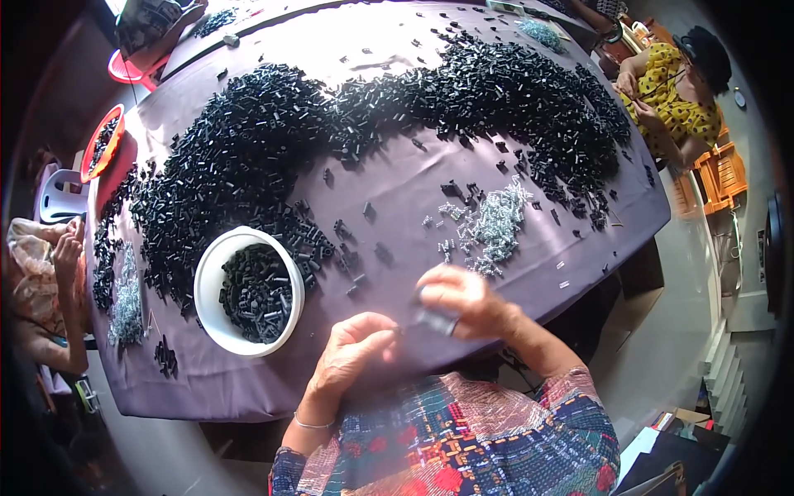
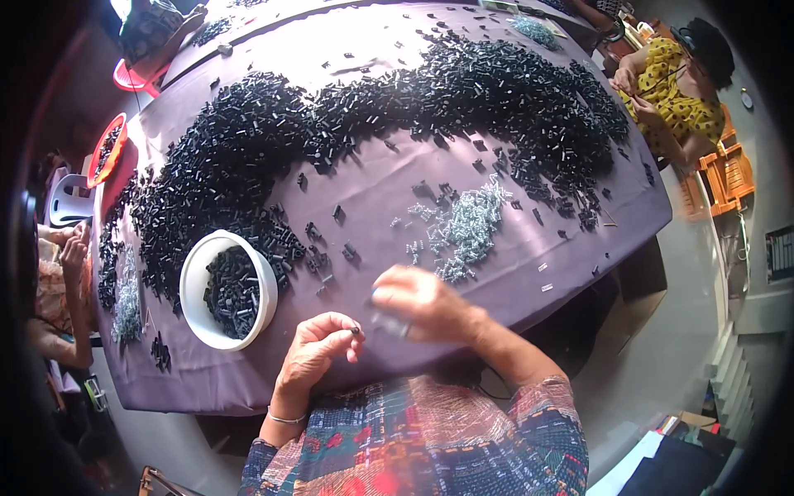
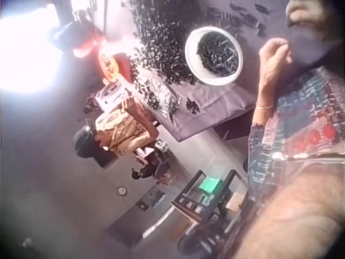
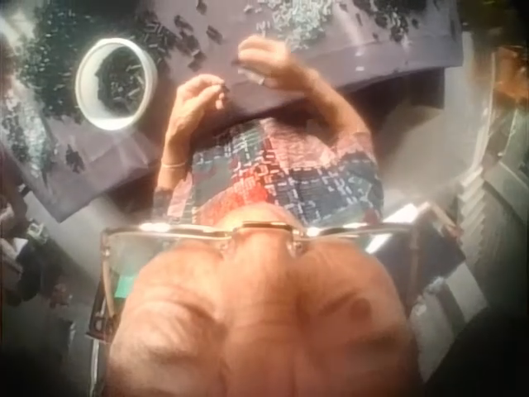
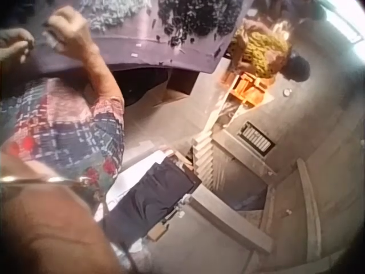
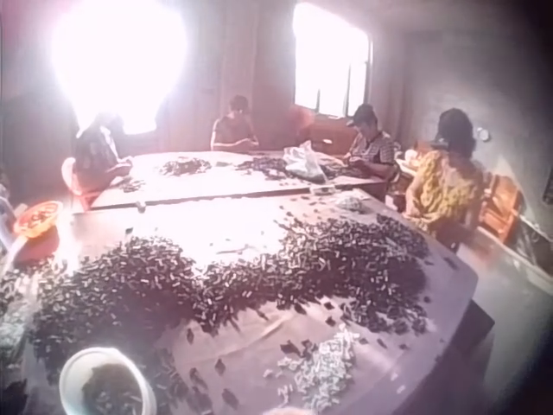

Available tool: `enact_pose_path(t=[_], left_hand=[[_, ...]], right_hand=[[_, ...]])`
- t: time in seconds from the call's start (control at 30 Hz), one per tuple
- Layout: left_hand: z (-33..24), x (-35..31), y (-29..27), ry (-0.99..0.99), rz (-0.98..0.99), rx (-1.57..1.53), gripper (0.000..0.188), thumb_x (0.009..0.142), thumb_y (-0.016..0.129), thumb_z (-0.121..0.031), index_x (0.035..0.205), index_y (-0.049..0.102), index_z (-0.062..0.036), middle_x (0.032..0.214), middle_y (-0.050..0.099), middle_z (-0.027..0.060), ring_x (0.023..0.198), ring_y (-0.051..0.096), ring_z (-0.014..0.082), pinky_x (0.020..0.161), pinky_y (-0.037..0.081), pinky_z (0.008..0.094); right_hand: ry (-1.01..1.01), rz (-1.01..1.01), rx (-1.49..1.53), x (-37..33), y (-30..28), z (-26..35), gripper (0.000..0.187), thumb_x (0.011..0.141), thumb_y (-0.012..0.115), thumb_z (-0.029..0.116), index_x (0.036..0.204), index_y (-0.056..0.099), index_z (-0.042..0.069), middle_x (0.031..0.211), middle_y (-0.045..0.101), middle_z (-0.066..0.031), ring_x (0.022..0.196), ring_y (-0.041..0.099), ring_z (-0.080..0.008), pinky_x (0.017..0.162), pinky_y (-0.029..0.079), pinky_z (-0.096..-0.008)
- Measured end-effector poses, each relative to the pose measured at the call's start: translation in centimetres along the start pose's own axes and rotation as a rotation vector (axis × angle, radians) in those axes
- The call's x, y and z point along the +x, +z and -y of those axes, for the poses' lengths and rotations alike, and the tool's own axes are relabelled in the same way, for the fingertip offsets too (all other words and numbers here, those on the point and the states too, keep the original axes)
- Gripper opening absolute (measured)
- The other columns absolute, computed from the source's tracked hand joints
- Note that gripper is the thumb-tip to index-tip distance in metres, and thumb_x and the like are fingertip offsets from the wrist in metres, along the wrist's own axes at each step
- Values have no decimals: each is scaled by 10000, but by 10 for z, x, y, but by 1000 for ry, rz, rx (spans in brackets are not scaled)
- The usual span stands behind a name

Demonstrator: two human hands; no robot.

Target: The person assembles small plastic parts by inserting metal springs into the components by hand.

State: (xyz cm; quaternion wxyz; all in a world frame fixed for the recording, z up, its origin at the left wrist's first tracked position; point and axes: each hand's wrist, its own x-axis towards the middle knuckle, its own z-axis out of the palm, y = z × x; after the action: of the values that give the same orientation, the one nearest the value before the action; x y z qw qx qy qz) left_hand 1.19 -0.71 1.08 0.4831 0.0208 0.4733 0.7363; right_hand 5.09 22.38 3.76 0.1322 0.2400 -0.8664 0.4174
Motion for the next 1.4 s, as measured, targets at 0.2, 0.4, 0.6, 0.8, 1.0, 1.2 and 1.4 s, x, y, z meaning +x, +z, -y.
enact_pose_path(t=[0.2, 0.4, 0.6, 0.8, 1.0, 1.2, 1.4], left_hand=[[-2, -1, -2, -21, -25, -87, 135, 914, 589, -107, 1001, 613, -7, 1008, 652, 109, 853, 648, 173, 715, 536, 283], [-15, 13, 6, -8, -45, -88, 144, 930, 566, -121, 1028, 600, -21, 1113, 626, 117, 942, 638, 191, 750, 540, 304], [-28, 37, 18, 65, 0, -24, 98, 941, 557, -119, 1011, 584, -57, 1280, 527, 137, 1030, 620, 235, 821, 524, 342], [-25, 69, 19, 85, -42, 34, 104, 935, 576, -145, 1003, 606, -73, 1327, 500, 104, 1066, 595, 209, 848, 501, 323], [-27, 69, 4, 233, -199, 86, 87, 936, 561, -117, 979, 619, -68, 1362, 474, 92, 1110, 549, 162, 876, 480, 291], [-25, 71, -6, 339, -227, 56, 94, 915, 586, -76, 999, 629, -70, 1402, 439, 85, 1082, 510, 77, 911, 419, 229], [-21, 59, -2, 399, -270, 80, 95, 915, 599, -93, 994, 627, -48, 1462, 362, 119, 1289, 386, 154, 1054, 313, 286]], right_hand=[[347, -173, -714, -15, -79, -76, 273, 690, 585, 59, 963, 596, 69, 894, 605, -99, 871, 575, -291, 739, 447, -410], [480, 43, -799, 6, -86, -102, 282, 710, 609, 169, 988, 593, 127, 850, 602, -71, 850, 571, -281, 742, 408, -432], [541, 213, -716, 27, -86, -110, 360, 730, 654, 220, 1060, 572, 102, 795, 588, -67, 787, 583, -268, 709, 420, -392], [552, 262, -625, 40, -83, -122, 335, 716, 639, 131, 1030, 549, 55, 837, 574, -135, 815, 580, -329, 724, 463, -424], [418, 251, -558, 61, -66, -124, 262, 717, 620, 85, 964, 551, 36, 884, 575, -155, 871, 573, -349, 769, 457, -429], [328, 266, -502, 81, -31, -119, 211, 707, 604, 35, 907, 535, 35, 874, 540, -143, 843, 564, -356, 732, 459, -434], [242, 293, -415, 79, -4, -93, 231, 712, 595, 11, 936, 548, 42, 900, 541, -141, 819, 575, -363, 709, 477, -429]])
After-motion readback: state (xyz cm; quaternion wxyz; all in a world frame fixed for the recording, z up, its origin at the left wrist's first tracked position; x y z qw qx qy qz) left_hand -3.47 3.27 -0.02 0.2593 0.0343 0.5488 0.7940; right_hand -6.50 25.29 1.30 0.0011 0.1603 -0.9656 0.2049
